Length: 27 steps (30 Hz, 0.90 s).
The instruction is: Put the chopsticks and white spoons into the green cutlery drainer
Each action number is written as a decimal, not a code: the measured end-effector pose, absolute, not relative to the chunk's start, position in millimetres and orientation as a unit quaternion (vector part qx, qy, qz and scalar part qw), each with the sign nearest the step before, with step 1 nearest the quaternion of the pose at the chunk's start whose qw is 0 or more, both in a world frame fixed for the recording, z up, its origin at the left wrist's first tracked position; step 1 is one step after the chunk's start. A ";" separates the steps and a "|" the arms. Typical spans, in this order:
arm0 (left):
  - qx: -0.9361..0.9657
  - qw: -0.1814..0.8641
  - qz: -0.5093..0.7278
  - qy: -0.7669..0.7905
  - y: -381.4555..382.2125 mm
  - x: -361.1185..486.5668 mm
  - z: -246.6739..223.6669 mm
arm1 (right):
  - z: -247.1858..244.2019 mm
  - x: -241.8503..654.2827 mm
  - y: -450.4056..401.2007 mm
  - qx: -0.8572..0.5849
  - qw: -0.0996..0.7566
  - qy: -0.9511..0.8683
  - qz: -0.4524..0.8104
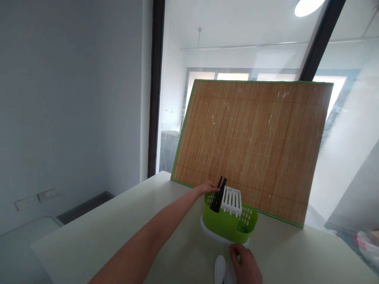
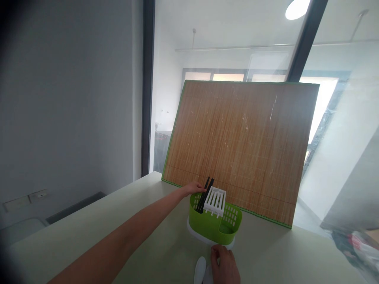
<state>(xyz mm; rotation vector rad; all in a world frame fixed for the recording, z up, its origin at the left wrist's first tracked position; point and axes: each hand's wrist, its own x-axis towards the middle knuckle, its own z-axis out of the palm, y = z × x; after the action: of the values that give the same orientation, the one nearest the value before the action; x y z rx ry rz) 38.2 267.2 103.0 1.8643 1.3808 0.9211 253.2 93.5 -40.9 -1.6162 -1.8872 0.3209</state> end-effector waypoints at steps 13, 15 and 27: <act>0.608 0.288 0.526 0.520 129.9 -0.9 28.4 | -31.2 222.9 78.3 -0.653 0.149 -0.740 0.061; 0.611 0.353 0.493 0.510 109.1 5.5 7.0 | -31.1 223.9 78.4 -0.649 0.173 -0.738 0.058; 0.688 0.363 0.433 0.456 39.1 38.3 30.0 | 5.9 205.3 56.5 -0.357 0.520 -0.772 -0.072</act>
<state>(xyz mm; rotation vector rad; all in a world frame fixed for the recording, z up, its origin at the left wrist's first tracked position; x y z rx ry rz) 38.3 39.1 30.0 1.7721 1.1730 1.1135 205.3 56.5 5.9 -0.8558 -1.8516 -0.1721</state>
